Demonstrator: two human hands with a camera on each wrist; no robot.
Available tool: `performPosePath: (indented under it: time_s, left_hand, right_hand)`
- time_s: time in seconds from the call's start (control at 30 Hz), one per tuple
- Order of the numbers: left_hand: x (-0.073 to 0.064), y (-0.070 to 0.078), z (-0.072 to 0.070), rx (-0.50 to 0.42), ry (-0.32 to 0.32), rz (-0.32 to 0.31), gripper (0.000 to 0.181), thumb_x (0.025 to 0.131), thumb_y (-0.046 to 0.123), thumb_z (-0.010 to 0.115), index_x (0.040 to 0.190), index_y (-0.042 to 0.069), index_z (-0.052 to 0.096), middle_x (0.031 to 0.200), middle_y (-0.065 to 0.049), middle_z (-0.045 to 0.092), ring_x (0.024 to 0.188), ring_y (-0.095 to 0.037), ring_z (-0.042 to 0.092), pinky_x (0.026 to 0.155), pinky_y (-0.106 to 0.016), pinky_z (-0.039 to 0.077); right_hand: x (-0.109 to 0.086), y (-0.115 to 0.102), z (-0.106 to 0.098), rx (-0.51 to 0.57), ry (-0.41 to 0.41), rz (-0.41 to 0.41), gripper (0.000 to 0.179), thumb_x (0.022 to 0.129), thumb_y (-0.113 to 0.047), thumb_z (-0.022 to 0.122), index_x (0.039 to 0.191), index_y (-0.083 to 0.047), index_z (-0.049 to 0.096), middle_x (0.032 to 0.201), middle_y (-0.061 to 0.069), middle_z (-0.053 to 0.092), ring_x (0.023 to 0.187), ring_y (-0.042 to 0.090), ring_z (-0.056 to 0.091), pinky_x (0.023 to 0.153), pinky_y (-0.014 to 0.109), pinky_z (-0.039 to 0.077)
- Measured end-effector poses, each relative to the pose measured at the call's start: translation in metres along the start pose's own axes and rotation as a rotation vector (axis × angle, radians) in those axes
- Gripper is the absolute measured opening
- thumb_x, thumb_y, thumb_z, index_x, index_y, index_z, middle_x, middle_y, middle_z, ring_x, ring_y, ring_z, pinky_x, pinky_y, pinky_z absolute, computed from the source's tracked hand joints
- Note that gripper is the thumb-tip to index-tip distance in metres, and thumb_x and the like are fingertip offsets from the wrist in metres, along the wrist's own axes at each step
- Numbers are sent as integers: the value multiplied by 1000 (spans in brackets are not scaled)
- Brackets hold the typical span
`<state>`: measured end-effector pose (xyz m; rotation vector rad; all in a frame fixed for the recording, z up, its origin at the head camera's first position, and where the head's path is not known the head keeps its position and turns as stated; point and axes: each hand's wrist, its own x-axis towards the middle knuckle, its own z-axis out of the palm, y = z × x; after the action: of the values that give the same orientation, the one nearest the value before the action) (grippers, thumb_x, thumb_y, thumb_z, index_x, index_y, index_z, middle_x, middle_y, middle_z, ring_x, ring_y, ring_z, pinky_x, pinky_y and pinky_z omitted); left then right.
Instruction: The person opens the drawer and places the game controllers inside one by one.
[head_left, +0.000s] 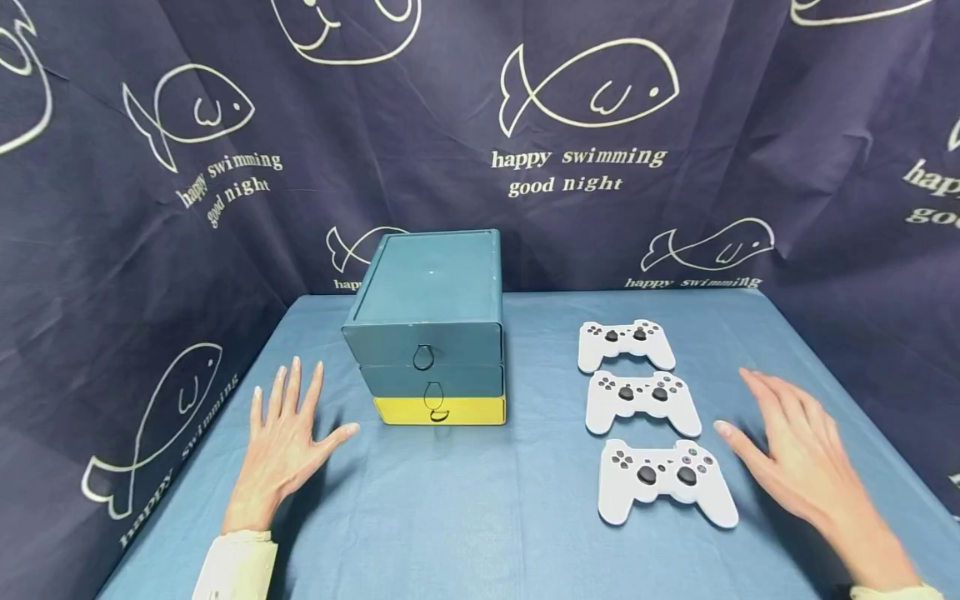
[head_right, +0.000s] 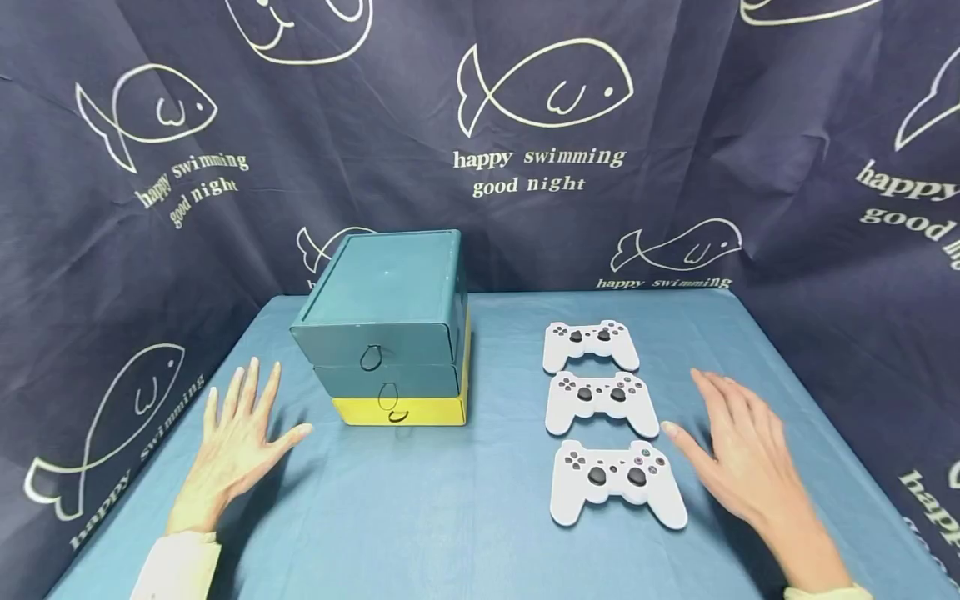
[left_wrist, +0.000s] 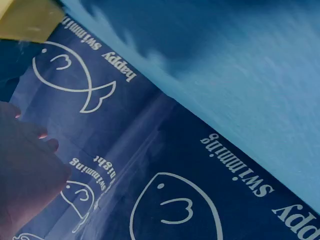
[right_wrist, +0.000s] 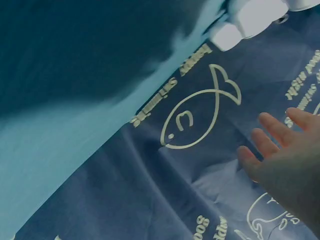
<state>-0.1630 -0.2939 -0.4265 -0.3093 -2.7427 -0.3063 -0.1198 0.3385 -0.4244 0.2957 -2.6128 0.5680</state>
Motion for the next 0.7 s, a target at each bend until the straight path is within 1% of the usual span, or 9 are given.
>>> performPosePath:
  time_s: [0.07,0.13,0.23,0.3,0.37,0.43,0.5,0.6,0.7]
  left_hand:
    - [3,2,-2,-16,20,19,101,93,65,62,168,15,16,170,-22,12,157,-38,6,121,-58,-5]
    - [7,4,-5,-54,47,38,98,95,61,63,168,16,17,170,-21,13,157,-37,8,121,-57,-1]
    - [15,10,-12,-153,94,62,91,97,52,65,168,17,18,170,-18,15,155,-39,16,121,-58,6]
    - [21,15,-17,-244,125,59,86,99,45,66,167,19,21,171,-13,18,153,-41,22,120,-60,13]
    - [26,20,-21,-336,164,53,79,100,38,66,166,21,26,170,-9,23,150,-40,28,116,-62,21]
    - [32,26,-23,-435,218,51,71,102,31,65,164,21,32,167,-5,30,147,-37,36,114,-59,28]
    - [39,30,-24,-527,289,66,64,102,22,63,161,17,40,162,-4,40,142,-33,44,114,-49,33]
    - [50,36,-24,-645,397,95,54,101,12,62,153,8,51,151,-8,54,131,-28,55,111,-30,36]
    - [58,42,-24,-747,454,90,46,102,5,60,148,4,56,145,-12,59,124,-20,62,106,-21,39]
  right_hand:
    - [1,-9,-2,38,66,-35,71,97,-28,70,158,-10,40,148,26,44,132,55,34,114,68,14]
    - [3,-20,-3,79,137,-85,64,95,-26,71,152,-7,49,141,25,51,127,52,40,115,59,19]
    - [8,-38,-5,118,241,-167,57,98,-39,66,141,-2,60,130,22,59,119,46,48,114,37,25]
    - [12,-51,-4,147,311,-231,62,99,-50,60,134,1,64,123,21,63,114,41,51,111,25,26]
    - [17,-63,-3,170,364,-288,68,101,-57,54,128,4,67,117,20,66,110,35,53,110,18,26]
    - [21,-75,0,210,404,-346,68,102,-56,54,123,7,69,112,20,68,109,28,55,108,18,30]
    - [24,-87,4,253,425,-396,65,102,-52,55,119,9,69,109,20,69,108,22,56,107,18,32]
    - [27,-103,11,313,418,-444,61,103,-49,57,116,9,70,107,18,70,107,19,57,105,19,35]
    - [29,-118,20,364,383,-486,57,104,-46,58,117,8,70,107,16,70,103,22,59,104,20,37]
